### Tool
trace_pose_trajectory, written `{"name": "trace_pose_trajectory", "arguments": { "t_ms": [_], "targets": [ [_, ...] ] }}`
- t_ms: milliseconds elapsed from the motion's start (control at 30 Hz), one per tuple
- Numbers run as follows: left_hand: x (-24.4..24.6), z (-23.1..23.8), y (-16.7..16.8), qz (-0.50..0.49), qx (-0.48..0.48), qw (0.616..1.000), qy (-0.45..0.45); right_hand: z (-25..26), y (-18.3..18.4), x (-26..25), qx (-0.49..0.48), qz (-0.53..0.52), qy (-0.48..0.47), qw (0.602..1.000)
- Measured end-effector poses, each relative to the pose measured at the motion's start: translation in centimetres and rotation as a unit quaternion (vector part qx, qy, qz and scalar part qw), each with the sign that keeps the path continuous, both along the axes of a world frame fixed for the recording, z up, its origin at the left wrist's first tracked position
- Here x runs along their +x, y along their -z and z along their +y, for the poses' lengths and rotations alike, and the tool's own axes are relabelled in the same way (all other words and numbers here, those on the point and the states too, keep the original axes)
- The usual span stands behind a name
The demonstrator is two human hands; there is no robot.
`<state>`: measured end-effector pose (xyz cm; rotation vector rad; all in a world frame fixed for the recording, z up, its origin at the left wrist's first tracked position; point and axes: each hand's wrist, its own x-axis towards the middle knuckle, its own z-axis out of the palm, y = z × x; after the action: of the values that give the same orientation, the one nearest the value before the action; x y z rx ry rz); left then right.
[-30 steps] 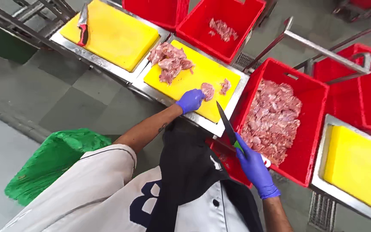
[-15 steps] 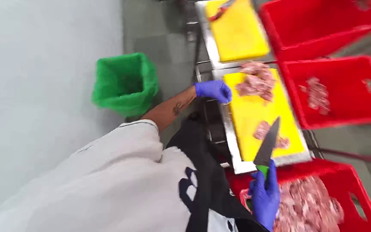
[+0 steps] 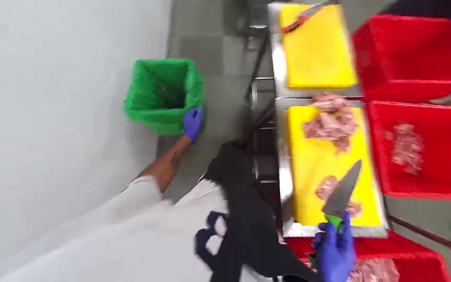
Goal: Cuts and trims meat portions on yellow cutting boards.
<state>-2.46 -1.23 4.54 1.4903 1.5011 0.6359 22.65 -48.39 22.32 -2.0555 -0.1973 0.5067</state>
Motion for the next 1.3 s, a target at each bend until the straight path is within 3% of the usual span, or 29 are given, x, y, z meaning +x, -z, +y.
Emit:
{"name": "trace_pose_trajectory", "arguments": {
  "t_ms": [67,100,200,233,300,400,567,767,867,967,1067,1200,1300],
  "targets": [
    [10.5,-4.1,-2.2,-0.066,0.046,0.965,0.248,-0.2,0.8,0.1,-0.01,-0.009,0.042,0.999],
    [15.3,-6.5,-3.5,-0.088,0.057,0.92,0.377,-0.4,1.5,-0.1,-0.018,-0.012,0.06,0.998],
    [25.8,-14.2,-6.7,-0.084,0.149,0.714,0.679,-1.0,4.1,-2.4,-0.006,0.013,0.122,0.992],
    [28.8,-16.5,-7.5,-0.066,0.185,0.653,0.731,-0.9,4.6,-3.3,-0.006,0.015,0.146,0.989],
    [33.9,-20.7,-8.5,-0.005,0.224,0.575,0.787,-0.6,5.0,-5.2,-0.01,0.014,0.199,0.98],
    [38.2,-25.2,-8.5,0.077,0.215,0.53,0.816,0.2,5.3,-8.6,0.003,0.01,0.281,0.96],
    [41.6,-26.8,-8.5,0.118,0.149,0.523,0.831,0.4,6.9,-12.2,0.03,0.001,0.367,0.93],
    [42.0,-27.5,-8.7,0.115,0.174,0.514,0.832,0.2,7.8,-12.8,0.042,-0.006,0.374,0.927],
    [41.8,-27.0,-8.4,0.035,0.089,0.553,0.828,0.3,7.7,-12.1,0.055,-0.002,0.366,0.929],
    [40.8,-26.3,-7.6,-0.085,-0.054,0.603,0.791,0.8,7.1,-11.3,0.074,0.014,0.359,0.93],
    [40.1,-25.9,-7.7,-0.133,-0.147,0.647,0.737,0.9,7.0,-11.3,0.088,0.016,0.339,0.937],
    [42.1,-24.8,-11.8,-0.159,-0.061,0.689,0.705,0.6,6.5,-10.5,0.053,0.017,0.305,0.951],
    [41.9,-25.8,-14.7,-0.185,0.059,0.681,0.706,-0.1,6.2,-10.6,0.027,0.005,0.307,0.951]
  ]
}}
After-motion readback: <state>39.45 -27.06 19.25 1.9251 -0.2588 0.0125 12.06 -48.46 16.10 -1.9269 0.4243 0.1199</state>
